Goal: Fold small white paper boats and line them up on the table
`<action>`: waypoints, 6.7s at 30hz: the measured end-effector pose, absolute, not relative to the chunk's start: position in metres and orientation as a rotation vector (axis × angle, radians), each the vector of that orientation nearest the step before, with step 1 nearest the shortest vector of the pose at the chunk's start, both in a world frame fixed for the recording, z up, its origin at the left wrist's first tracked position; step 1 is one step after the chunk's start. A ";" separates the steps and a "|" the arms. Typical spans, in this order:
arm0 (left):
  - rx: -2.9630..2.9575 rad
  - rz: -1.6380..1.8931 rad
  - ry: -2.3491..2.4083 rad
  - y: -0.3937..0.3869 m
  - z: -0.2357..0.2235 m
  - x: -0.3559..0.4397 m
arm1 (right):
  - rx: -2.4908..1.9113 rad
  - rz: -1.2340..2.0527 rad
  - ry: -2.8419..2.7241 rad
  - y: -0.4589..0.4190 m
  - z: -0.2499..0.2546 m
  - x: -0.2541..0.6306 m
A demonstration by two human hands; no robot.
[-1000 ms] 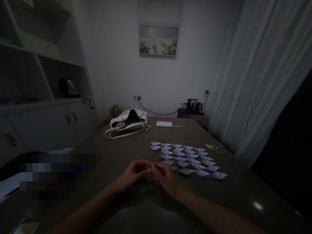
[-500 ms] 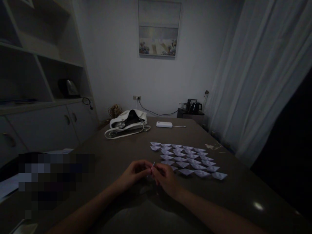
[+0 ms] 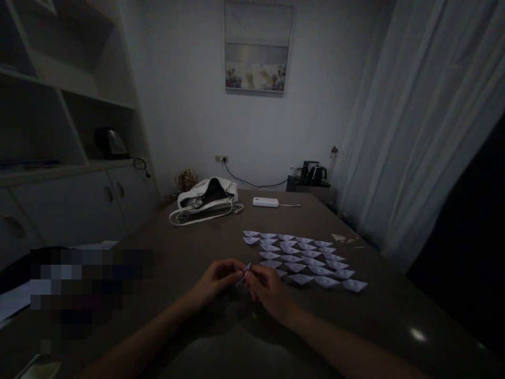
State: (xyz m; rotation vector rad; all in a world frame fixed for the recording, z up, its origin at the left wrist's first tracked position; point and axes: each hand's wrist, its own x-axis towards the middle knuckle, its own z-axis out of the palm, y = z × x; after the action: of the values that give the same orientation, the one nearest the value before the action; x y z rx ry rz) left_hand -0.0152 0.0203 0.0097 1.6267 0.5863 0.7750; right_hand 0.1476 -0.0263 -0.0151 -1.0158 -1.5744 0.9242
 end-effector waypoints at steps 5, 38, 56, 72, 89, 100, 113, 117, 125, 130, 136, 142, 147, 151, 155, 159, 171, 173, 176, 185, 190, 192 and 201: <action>1.612 0.768 0.585 0.019 0.010 -0.015 | -1.013 0.927 -1.577 -0.026 -0.016 0.147; 1.632 0.813 0.697 0.025 -0.001 -0.018 | -0.954 0.750 -1.646 -0.029 -0.017 0.147; 1.454 0.806 0.615 0.030 -0.011 -0.017 | -0.981 0.746 -1.660 -0.027 -0.020 0.150; 1.494 0.810 0.703 0.024 0.000 -0.016 | -1.015 0.736 -1.642 -0.026 -0.019 0.149; 1.449 0.829 0.618 0.028 -0.001 -0.016 | -0.997 0.826 -1.609 -0.030 -0.015 0.147; 1.415 0.892 0.671 0.024 0.003 -0.016 | -1.143 0.803 -1.638 -0.024 -0.019 0.147; 1.422 0.892 0.737 0.026 0.002 -0.015 | -1.175 0.687 -1.692 -0.024 -0.018 0.148; 1.486 0.861 0.781 0.029 0.000 -0.015 | -1.181 0.625 -1.722 -0.023 -0.019 0.148; 1.536 0.839 0.798 0.027 0.004 -0.016 | -1.200 0.649 -1.713 -0.026 -0.012 0.147; 1.548 0.829 0.767 0.027 0.003 -0.016 | -1.164 0.770 -1.681 -0.026 -0.013 0.146; 1.603 0.841 0.755 0.027 0.002 -0.016 | -1.181 0.727 -1.714 -0.025 -0.016 0.148; 1.591 0.853 0.762 0.027 0.003 -0.016 | -1.184 0.722 -1.725 -0.025 -0.015 0.148; 1.583 0.845 0.785 0.025 0.004 -0.014 | -1.170 0.713 -1.733 -0.024 -0.017 0.148; 1.604 0.853 0.796 0.025 0.004 -0.013 | -1.183 0.730 -1.733 -0.025 -0.017 0.148; 1.597 0.844 0.782 0.026 0.001 -0.013 | -1.183 0.749 -1.730 -0.025 -0.017 0.148; 1.543 0.836 0.781 0.027 -0.001 -0.013 | -1.184 0.734 -1.724 -0.027 -0.017 0.148; 1.561 0.843 0.821 0.024 0.006 -0.012 | -1.185 0.729 -1.639 -0.026 -0.014 0.149; 1.550 0.850 0.801 0.025 0.004 -0.012 | -1.171 0.730 -1.645 -0.025 -0.017 0.149; 1.549 0.867 0.782 0.026 0.002 -0.014 | -1.166 0.726 -1.665 -0.023 -0.019 0.149; 1.623 0.850 0.731 0.025 0.004 -0.015 | -1.168 0.794 -1.713 -0.022 -0.022 0.148; 1.607 0.818 0.670 0.025 0.002 -0.014 | -1.088 0.883 -1.713 -0.024 -0.023 0.148; 1.603 0.820 0.668 0.025 0.001 -0.014 | -1.081 0.892 -1.710 -0.024 -0.023 0.148; 1.688 0.749 0.685 0.023 0.001 -0.014 | -1.088 0.821 -1.590 -0.022 -0.020 0.151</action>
State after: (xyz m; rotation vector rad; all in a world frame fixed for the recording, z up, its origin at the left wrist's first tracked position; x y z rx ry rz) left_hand -0.0138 0.0225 0.0010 1.6877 0.6855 0.7485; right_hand 0.1505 -0.0216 -0.0204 -1.0885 -1.5903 0.8209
